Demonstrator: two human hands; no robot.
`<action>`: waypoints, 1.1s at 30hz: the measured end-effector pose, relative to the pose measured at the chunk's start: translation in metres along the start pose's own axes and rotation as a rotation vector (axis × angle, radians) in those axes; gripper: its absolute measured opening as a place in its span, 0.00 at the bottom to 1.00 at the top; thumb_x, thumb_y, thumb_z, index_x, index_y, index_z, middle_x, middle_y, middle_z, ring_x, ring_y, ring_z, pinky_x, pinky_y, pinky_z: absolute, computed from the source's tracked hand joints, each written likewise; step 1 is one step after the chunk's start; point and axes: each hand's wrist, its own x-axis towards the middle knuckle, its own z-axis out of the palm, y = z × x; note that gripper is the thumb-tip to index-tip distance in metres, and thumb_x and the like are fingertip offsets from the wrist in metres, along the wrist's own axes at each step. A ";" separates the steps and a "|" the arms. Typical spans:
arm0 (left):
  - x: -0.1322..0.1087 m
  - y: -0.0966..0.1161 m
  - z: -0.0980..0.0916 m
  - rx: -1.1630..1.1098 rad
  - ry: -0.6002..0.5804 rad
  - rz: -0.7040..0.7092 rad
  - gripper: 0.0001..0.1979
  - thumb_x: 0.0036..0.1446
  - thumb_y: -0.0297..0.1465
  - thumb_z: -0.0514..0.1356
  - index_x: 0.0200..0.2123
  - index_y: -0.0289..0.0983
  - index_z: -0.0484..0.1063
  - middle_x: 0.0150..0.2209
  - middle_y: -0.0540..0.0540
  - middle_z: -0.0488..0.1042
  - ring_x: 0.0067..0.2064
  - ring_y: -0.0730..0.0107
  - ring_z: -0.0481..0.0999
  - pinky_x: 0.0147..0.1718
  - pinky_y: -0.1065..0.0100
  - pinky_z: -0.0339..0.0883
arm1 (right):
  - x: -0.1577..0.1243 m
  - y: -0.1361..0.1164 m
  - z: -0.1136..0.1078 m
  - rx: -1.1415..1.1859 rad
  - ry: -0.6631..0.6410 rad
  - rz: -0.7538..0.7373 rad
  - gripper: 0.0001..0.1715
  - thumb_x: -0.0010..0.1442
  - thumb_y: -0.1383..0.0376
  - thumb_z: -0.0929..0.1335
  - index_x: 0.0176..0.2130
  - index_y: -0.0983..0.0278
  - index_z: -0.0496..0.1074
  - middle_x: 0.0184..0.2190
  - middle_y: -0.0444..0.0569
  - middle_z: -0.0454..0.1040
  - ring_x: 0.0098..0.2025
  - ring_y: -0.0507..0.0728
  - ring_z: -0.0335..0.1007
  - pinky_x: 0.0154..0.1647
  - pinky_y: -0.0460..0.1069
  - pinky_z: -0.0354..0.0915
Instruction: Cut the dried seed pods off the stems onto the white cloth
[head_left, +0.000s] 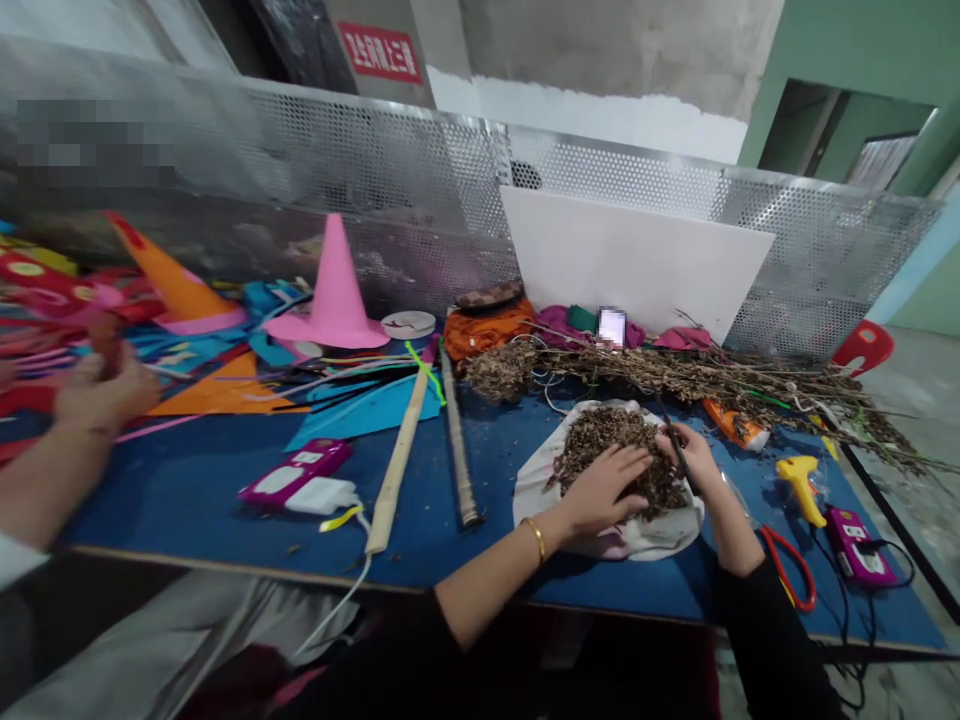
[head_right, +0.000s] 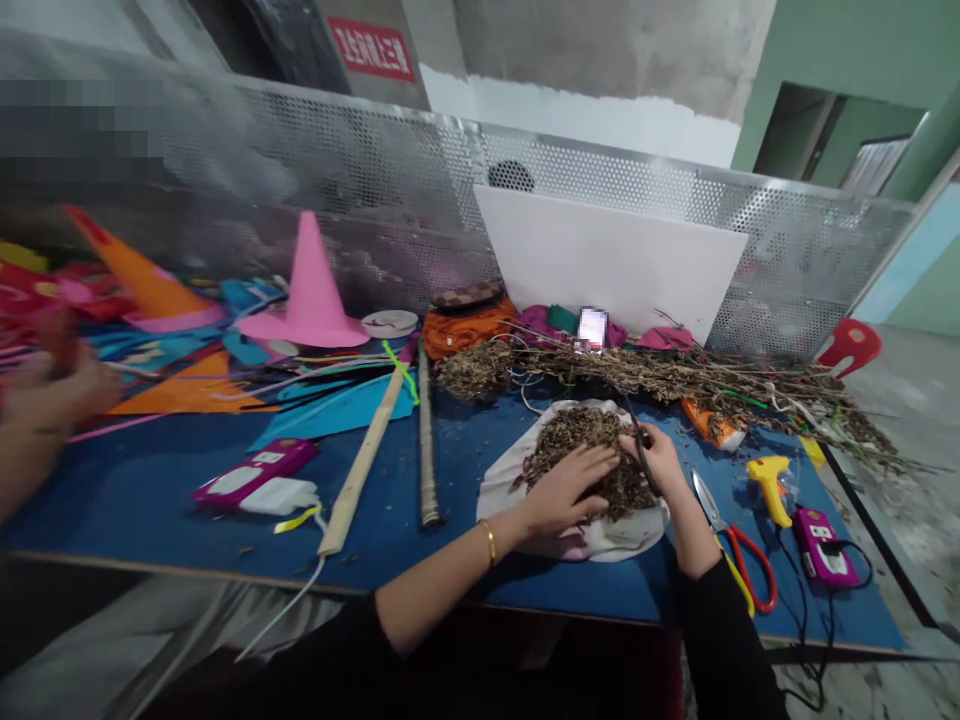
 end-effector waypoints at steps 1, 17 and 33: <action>-0.002 -0.003 -0.005 -0.040 0.098 -0.069 0.27 0.61 0.42 0.49 0.60 0.38 0.58 0.61 0.41 0.62 0.62 0.62 0.57 0.62 0.56 0.46 | -0.006 0.000 -0.002 -0.096 0.015 0.008 0.26 0.45 0.48 0.70 0.37 0.64 0.70 0.26 0.42 0.70 0.29 0.53 0.64 0.31 0.46 0.58; -0.023 -0.046 -0.003 -0.118 0.419 -0.509 0.17 0.58 0.40 0.50 0.38 0.39 0.76 0.42 0.45 0.78 0.44 0.63 0.76 0.47 0.65 0.66 | -0.077 0.009 0.020 -1.090 0.187 0.331 0.19 0.56 0.59 0.65 0.46 0.64 0.64 0.39 0.55 0.71 0.40 0.61 0.71 0.35 0.49 0.62; -0.027 -0.050 -0.009 -0.161 0.366 -0.589 0.17 0.54 0.43 0.51 0.33 0.43 0.77 0.38 0.51 0.80 0.41 0.64 0.78 0.42 0.70 0.69 | -0.063 -0.036 -0.039 -1.176 -0.050 0.070 0.12 0.60 0.62 0.62 0.43 0.59 0.71 0.38 0.49 0.73 0.41 0.55 0.70 0.38 0.46 0.60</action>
